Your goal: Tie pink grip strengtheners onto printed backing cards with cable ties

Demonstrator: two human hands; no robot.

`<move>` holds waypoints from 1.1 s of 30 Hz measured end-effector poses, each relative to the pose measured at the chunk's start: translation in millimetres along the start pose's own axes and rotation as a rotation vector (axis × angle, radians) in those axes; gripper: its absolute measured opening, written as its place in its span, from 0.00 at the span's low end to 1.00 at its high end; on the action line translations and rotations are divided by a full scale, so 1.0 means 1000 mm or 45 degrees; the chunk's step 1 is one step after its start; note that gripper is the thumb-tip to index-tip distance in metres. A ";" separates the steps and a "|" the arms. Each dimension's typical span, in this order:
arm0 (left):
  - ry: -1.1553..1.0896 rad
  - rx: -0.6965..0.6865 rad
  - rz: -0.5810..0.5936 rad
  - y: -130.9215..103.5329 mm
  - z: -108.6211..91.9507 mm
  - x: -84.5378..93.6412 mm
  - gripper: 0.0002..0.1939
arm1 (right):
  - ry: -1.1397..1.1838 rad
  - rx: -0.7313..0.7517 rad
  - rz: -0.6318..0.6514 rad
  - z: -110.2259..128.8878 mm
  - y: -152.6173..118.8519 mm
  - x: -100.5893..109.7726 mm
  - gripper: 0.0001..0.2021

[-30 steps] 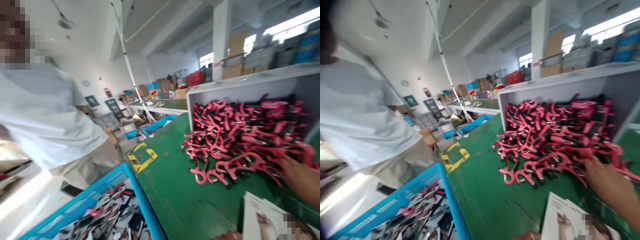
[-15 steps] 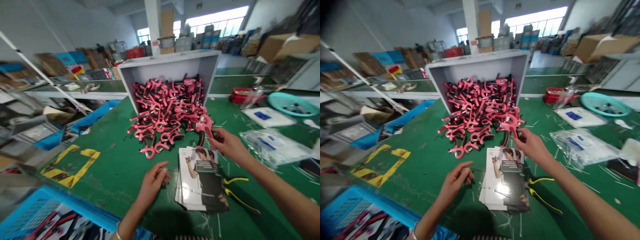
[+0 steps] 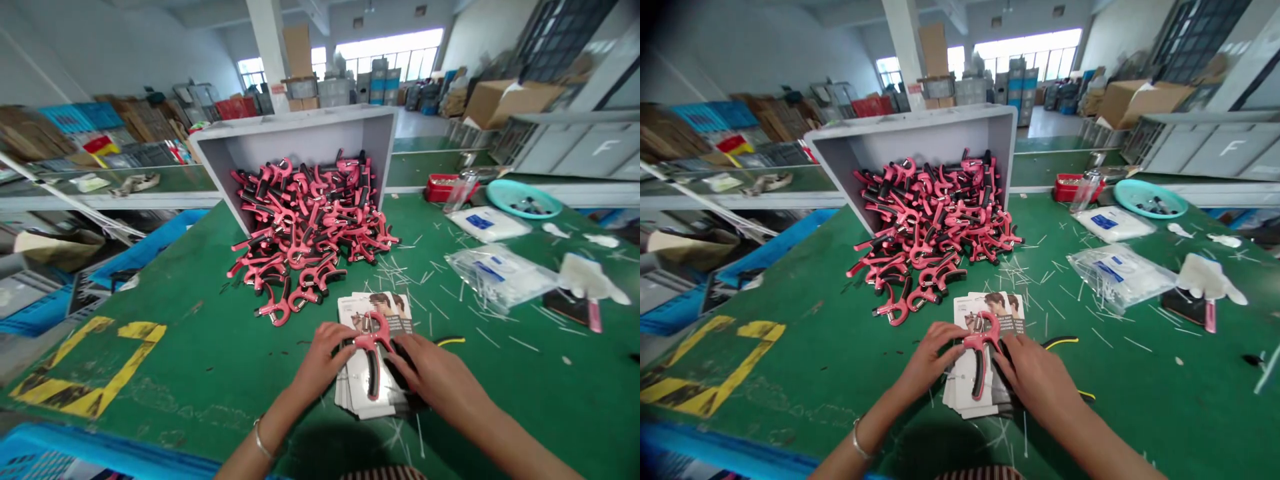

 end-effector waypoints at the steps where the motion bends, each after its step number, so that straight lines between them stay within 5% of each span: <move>1: 0.011 0.014 -0.003 -0.001 0.000 0.001 0.11 | -0.013 0.020 -0.039 0.000 -0.005 0.003 0.13; 6: 0.067 0.078 -0.181 0.028 -0.002 0.005 0.13 | 0.215 0.200 -0.038 0.014 -0.012 0.001 0.13; 10: -0.015 0.051 -0.026 0.049 -0.012 -0.018 0.09 | 0.310 0.169 -0.086 0.014 0.003 -0.011 0.06; 15: -0.001 0.138 -0.056 0.038 -0.018 -0.027 0.03 | 0.483 0.112 -0.164 0.004 0.014 -0.020 0.07; 21: 0.123 -0.015 -0.054 0.028 -0.021 -0.034 0.02 | 0.691 -0.015 -0.310 -0.009 0.023 -0.018 0.08; 33: -0.003 0.081 -0.108 0.030 -0.012 -0.034 0.02 | 0.579 0.129 -0.002 -0.002 0.021 -0.016 0.09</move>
Point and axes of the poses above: each hand's wrist, its own y-axis towards the middle knuckle, its own x-axis out of the back of the hand, z = x × y, the point moved 6 cm from there along y, towards the middle knuckle, and after that the axes turned 11 degrees about -z, right-handed, at the moved point
